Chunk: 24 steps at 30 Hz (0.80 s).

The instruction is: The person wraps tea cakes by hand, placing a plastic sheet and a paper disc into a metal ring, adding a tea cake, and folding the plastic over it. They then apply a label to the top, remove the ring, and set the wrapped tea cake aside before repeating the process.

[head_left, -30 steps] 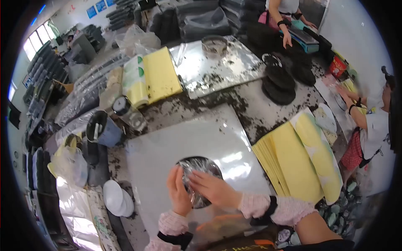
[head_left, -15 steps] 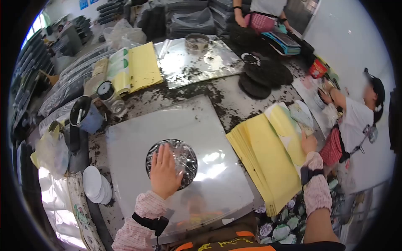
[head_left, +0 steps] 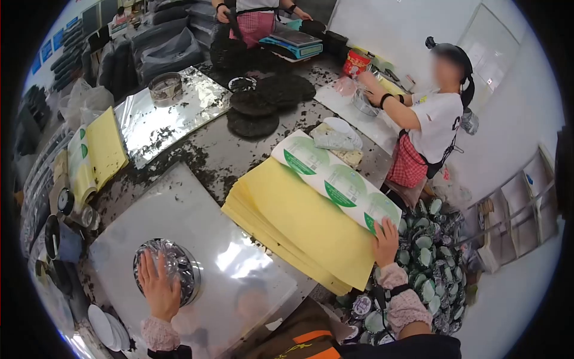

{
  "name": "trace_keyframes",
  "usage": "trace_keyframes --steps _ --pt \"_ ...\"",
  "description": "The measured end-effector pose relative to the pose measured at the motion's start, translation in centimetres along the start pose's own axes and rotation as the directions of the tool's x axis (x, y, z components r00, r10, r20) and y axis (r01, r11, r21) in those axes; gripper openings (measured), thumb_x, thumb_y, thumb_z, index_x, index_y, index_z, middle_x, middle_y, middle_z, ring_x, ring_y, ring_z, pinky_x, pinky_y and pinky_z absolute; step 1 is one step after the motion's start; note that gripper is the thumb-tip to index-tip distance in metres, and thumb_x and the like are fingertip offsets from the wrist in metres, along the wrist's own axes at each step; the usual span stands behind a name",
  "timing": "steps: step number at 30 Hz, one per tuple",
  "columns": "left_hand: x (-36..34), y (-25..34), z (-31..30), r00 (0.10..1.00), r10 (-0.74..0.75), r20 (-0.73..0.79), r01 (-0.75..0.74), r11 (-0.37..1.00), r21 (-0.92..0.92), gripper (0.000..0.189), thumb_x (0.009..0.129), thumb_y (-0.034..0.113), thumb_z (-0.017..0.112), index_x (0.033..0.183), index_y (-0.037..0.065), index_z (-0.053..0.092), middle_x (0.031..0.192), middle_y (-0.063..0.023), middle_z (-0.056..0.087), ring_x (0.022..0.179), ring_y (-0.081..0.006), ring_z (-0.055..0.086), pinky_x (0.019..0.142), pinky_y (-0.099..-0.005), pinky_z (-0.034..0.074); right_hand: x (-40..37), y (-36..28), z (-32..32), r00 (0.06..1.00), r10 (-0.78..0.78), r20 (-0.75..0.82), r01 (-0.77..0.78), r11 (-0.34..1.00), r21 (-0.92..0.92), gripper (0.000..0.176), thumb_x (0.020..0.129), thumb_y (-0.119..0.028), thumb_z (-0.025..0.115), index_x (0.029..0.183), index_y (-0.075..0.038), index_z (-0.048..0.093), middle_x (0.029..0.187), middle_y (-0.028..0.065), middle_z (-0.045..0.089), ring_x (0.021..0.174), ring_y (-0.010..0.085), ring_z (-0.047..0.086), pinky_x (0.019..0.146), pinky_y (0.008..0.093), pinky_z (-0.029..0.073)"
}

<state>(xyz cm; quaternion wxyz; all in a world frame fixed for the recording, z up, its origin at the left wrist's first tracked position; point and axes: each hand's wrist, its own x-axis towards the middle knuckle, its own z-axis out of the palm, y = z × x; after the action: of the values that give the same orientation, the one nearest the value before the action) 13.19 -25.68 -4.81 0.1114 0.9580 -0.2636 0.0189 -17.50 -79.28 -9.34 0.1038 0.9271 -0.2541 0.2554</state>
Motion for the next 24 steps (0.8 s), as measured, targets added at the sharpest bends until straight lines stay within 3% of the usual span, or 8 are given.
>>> trace_keyframes --steps 6,9,11,12,14,16,20,24 --pt "0.1 0.4 -0.3 1.000 0.000 0.005 0.000 1.000 0.023 0.072 0.088 0.027 0.057 0.152 0.002 0.036 0.161 -0.0256 0.023 0.150 -0.0429 0.020 0.122 -0.0552 0.012 -1.4 1.6 0.8 0.998 -0.001 -0.059 0.006 0.997 0.082 0.031 0.092 -0.012 0.062 0.122 -0.009 0.070 0.131 0.0147 0.064 0.130 0.0369 0.055 0.111 0.0501 0.039" --pt "0.2 0.4 -0.1 1.000 0.006 0.001 -0.006 0.999 0.035 0.072 0.088 0.027 0.058 0.152 0.002 0.037 0.162 -0.0251 0.023 0.150 -0.0430 0.020 0.122 -0.0551 0.012 -0.3 1.2 0.5 0.957 0.279 -0.080 -0.235 0.906 0.352 0.024 0.096 -0.009 0.058 0.116 -0.006 0.072 0.116 0.0134 0.071 0.114 0.0323 0.065 0.104 0.0442 0.046" --pt "-0.1 -0.1 0.2 1.000 -0.003 -0.015 0.003 1.000 0.021 0.073 0.087 0.026 0.060 0.152 0.003 0.037 0.161 -0.0247 0.024 0.150 -0.0433 0.020 0.122 -0.0550 0.013 0.5 5.5 0.3 0.774 0.611 0.166 -0.593 0.609 0.527 0.021 0.096 -0.009 0.058 0.110 -0.002 0.072 0.104 0.0093 0.073 0.097 0.0236 0.067 0.094 0.0377 0.051" --pt "-0.3 -0.1 0.3 1.000 0.003 -0.002 -0.003 1.000 -0.005 0.073 0.087 0.027 0.061 0.152 0.004 0.038 0.161 -0.0246 0.024 0.149 -0.0433 0.020 0.122 -0.0551 0.013 -2.0 13.7 5.5 0.656 0.754 0.006 -0.377 0.320 0.869 0.020 0.094 -0.010 0.061 0.108 0.001 0.072 0.100 0.0050 0.072 0.091 0.0163 0.063 0.089 0.0337 0.052" --pt "0.0 0.2 -0.1 1.000 -0.028 0.007 0.028 1.000 -0.014 0.073 0.087 0.029 0.062 0.152 0.006 0.038 0.161 -0.0245 0.025 0.149 -0.0435 0.021 0.122 -0.0554 0.014 -0.3 18.2 2.3 0.561 0.819 -0.124 -0.745 0.564 0.356 0.023 0.092 -0.013 0.064 0.109 0.000 0.071 0.105 0.0076 0.069 0.097 0.0193 0.061 0.091 0.0353 0.050" --pt "0.2 0.8 -0.7 0.998 -0.048 -0.035 0.045 0.996 -0.076 0.074 0.087 0.032 0.065 0.153 0.011 0.039 0.160 -0.0246 0.026 0.149 -0.0435 0.021 0.121 -0.0556 0.015 4.0 14.8 0.8 0.672 0.708 -0.218 -0.686 0.706 0.177 0.026 0.090 -0.015 0.066 0.111 -0.001 0.070 0.110 0.0102 0.066 0.102 0.0223 0.059 0.094 0.0368 0.049" --pt "0.4 0.6 -1.6 0.999 0.022 -0.048 -0.023 0.999 -0.027 0.070 0.088 0.038 0.064 0.151 0.015 0.044 0.160 -0.0212 0.029 0.149 -0.0414 0.023 0.120 -0.0560 0.016 12.3 -11.3 -1.7 0.990 0.144 0.000 -0.097 0.668 0.738 0.033 0.085 -0.020 0.070 0.113 -0.003 0.069 0.120 0.0153 0.061 0.113 0.0284 0.054 0.099 0.0399 0.046" --pt "0.0 0.0 -0.3 0.999 0.026 -0.035 -0.028 0.999 -0.039 0.066 0.089 0.046 0.064 0.147 0.018 0.050 0.159 -0.0181 0.034 0.148 -0.0400 0.027 0.120 -0.0562 0.016 11.5 -36.4 -3.7 0.754 -0.657 0.001 0.202 0.233 0.951 0.041 0.081 -0.024 0.075 0.116 -0.004 0.068 0.131 0.0205 0.055 0.123 0.0344 0.050 0.104 0.0430 0.043"
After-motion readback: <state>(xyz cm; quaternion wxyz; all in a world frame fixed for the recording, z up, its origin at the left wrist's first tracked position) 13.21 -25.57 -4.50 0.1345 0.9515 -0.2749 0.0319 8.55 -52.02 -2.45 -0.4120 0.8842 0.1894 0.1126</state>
